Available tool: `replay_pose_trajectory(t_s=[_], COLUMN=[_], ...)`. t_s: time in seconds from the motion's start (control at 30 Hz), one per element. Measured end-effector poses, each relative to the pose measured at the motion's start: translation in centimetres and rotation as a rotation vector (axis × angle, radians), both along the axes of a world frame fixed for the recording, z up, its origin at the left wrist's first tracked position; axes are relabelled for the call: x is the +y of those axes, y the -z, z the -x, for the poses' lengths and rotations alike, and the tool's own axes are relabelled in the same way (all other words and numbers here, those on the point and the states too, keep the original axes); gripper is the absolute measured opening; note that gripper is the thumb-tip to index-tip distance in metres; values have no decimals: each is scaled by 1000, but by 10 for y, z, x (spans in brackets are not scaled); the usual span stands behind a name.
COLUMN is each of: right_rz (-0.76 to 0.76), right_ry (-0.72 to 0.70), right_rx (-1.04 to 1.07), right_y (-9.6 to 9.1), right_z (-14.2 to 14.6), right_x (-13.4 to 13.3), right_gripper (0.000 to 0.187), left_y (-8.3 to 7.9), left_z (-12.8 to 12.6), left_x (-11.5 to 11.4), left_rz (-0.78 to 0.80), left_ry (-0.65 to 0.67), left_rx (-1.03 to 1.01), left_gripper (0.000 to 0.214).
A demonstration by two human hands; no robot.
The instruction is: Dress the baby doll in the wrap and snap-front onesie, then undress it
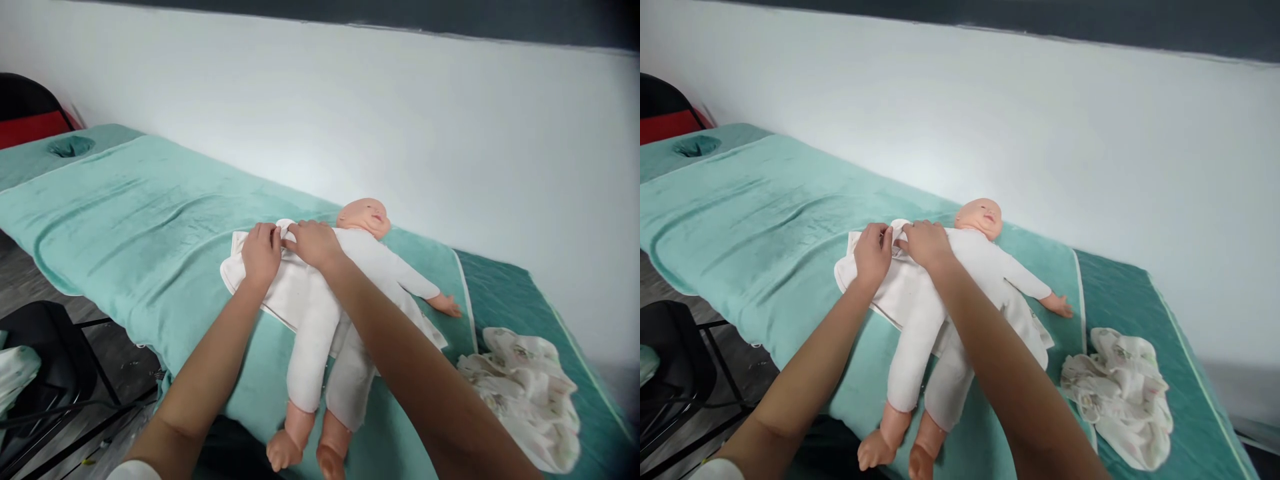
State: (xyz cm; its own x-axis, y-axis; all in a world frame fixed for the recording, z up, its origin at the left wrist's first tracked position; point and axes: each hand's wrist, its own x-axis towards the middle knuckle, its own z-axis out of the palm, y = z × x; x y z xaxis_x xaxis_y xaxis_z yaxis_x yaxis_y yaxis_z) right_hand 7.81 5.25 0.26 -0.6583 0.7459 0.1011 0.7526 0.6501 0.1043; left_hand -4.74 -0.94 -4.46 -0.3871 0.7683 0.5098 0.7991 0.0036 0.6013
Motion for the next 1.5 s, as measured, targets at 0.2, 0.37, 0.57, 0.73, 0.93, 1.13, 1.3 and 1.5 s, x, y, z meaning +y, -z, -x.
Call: replay_pose_trajectory(t_s=[0.2, 0.37, 0.57, 0.73, 0.93, 1.13, 1.3, 1.5], right_rz=[42, 70, -213, 128, 373, 671, 777, 864], right_ry=[-10, 141, 519, 837, 761, 525, 410, 357], right_rx=[88, 542, 971, 747, 1158, 1749, 1816, 1560], right_y=[-4, -17, -1, 20, 31, 41, 46, 49], right_z=[-4, -41, -116, -160, -164, -149, -140, -136], right_x=[-5, -18, -62, -83, -76, -67, -66, -67], right_gripper=[38, 30, 32, 43, 48, 68, 74, 88], left_y=[4, 5, 3, 3, -9, -40, -66, -87], left_z=[2, 0, -7, -13, -34, -55, -61, -65], left_x=[-9, -21, -33, -35, -28, -1, 15, 0], left_rz=[168, 149, 77, 57, 60, 180, 149, 211], left_ry=[-129, -83, 84, 157, 177, 128, 254, 386], left_rx=[89, 226, 330, 368, 64, -327, -380, -292], left_gripper=[28, 15, 6, 10, 9, 20, 28, 20])
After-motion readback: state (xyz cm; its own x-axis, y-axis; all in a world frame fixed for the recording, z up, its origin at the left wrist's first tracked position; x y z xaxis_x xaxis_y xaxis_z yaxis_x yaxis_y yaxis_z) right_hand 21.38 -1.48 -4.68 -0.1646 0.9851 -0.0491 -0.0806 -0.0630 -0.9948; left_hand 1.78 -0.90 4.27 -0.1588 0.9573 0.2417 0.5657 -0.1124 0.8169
